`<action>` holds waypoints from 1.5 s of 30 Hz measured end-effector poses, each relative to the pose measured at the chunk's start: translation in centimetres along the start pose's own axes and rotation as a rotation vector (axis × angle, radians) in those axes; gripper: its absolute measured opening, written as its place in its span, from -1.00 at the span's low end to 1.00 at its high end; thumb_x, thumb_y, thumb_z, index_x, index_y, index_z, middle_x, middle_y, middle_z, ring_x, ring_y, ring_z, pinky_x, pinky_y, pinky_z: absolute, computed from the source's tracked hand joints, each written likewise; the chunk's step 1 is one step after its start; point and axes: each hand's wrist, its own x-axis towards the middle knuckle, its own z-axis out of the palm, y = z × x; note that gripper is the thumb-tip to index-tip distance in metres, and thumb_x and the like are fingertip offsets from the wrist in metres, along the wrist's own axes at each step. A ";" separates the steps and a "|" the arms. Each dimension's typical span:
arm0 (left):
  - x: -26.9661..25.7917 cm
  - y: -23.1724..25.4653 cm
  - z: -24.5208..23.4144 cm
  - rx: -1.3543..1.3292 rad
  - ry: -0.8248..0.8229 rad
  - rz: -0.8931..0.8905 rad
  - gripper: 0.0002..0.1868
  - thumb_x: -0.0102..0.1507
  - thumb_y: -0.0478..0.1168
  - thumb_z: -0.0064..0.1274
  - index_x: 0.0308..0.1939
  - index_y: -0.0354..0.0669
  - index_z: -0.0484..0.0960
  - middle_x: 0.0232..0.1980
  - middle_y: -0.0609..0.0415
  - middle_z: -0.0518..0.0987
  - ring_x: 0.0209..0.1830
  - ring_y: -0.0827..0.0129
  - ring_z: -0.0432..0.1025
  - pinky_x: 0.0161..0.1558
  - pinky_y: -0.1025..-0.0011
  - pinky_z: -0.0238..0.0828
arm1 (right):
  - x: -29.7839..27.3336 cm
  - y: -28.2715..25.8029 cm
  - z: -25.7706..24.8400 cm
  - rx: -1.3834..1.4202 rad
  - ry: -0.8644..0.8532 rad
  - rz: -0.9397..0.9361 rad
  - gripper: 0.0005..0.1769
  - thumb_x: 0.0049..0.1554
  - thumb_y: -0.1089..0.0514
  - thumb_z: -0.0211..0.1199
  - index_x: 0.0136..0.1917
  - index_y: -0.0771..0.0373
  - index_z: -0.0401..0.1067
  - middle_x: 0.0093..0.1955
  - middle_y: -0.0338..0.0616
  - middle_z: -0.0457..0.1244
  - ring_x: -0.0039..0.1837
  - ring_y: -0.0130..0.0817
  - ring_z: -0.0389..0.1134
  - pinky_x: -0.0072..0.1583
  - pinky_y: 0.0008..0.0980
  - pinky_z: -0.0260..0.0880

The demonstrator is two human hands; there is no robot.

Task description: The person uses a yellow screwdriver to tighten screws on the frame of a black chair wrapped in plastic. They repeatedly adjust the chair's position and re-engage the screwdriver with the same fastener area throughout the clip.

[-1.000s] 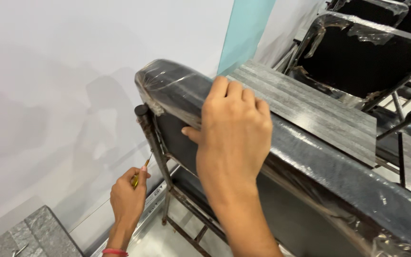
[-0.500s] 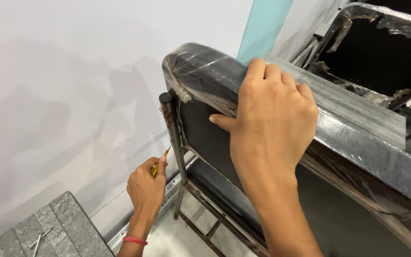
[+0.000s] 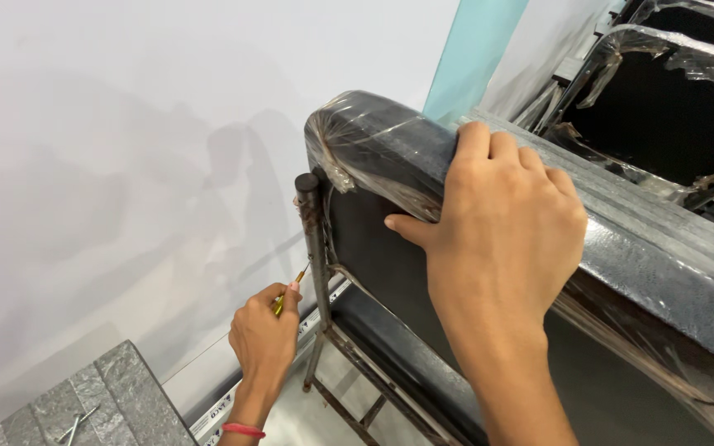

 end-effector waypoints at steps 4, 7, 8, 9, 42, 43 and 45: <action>-0.1 0.1 -0.2 -0.033 0.007 -0.001 -0.63 0.28 0.11 0.01 -0.29 0.00 0.81 -0.46 -0.09 0.65 -0.36 -0.02 0.55 -0.22 0.12 0.42 | 0.0 -0.1 -0.2 -0.004 -0.135 0.044 -0.15 -0.43 -0.46 0.58 -0.10 0.20 0.48 -0.16 -0.22 0.39 -0.06 -0.29 0.43 -0.04 -0.29 0.36; -0.1 0.5 -0.3 -0.034 0.002 -0.027 -0.63 0.28 0.11 0.01 -0.30 0.00 0.81 -0.49 -0.12 0.64 -0.37 -0.03 0.54 -0.22 0.11 0.41 | 0.2 -0.2 -0.3 -0.012 -0.072 0.024 -0.13 -0.46 -0.46 0.58 -0.11 0.19 0.47 -0.17 -0.23 0.39 -0.07 -0.29 0.43 -0.05 -0.29 0.36; 0.0 0.6 -0.3 -0.037 -0.002 -0.041 -0.63 0.28 0.11 0.01 -0.30 0.00 0.81 -0.49 -0.12 0.64 -0.38 -0.03 0.54 -0.23 0.11 0.40 | 0.2 -0.2 -0.3 -0.018 -0.025 0.006 -0.12 -0.48 -0.47 0.57 -0.11 0.19 0.48 -0.17 -0.23 0.39 -0.07 -0.28 0.43 -0.06 -0.29 0.36; -0.1 0.7 -0.4 -0.037 -0.007 -0.058 -0.63 0.28 0.10 0.01 -0.31 0.00 0.81 -0.50 -0.11 0.63 -0.39 -0.03 0.53 -0.23 0.11 0.40 | 0.1 -0.2 -0.3 -0.013 -0.025 0.008 -0.12 -0.48 -0.47 0.58 -0.12 0.19 0.47 -0.18 -0.23 0.39 -0.08 -0.28 0.43 -0.07 -0.29 0.36; 0.6 1.8 -1.4 0.043 -0.028 -0.022 -0.65 0.30 0.00 0.01 -0.34 -0.15 0.76 -0.56 -0.12 0.60 -0.46 -0.07 0.51 -0.31 0.06 0.35 | 0.6 -1.4 -0.3 -0.074 -0.071 0.054 -0.07 -0.48 -0.48 0.60 -0.01 0.15 0.53 -0.11 -0.28 0.42 -0.08 -0.31 0.45 -0.11 -0.31 0.37; 0.6 1.8 -1.5 0.038 -0.038 -0.032 -0.65 0.31 0.01 0.01 -0.34 -0.14 0.76 -0.56 -0.13 0.60 -0.47 -0.07 0.51 -0.31 0.06 0.35 | 0.5 -1.4 -0.3 -0.077 -0.037 0.030 -0.07 -0.49 -0.47 0.60 -0.02 0.17 0.53 -0.11 -0.27 0.43 -0.08 -0.32 0.46 -0.11 -0.32 0.37; 0.7 1.8 -1.5 0.028 -0.057 -0.048 -0.64 0.31 0.02 0.01 -0.32 -0.13 0.76 -0.56 -0.13 0.60 -0.47 -0.06 0.52 -0.31 0.07 0.36 | 0.4 -1.4 -0.2 -0.082 0.000 0.004 -0.07 -0.49 -0.45 0.60 -0.01 0.18 0.54 -0.11 -0.26 0.43 -0.08 -0.32 0.46 -0.10 -0.33 0.37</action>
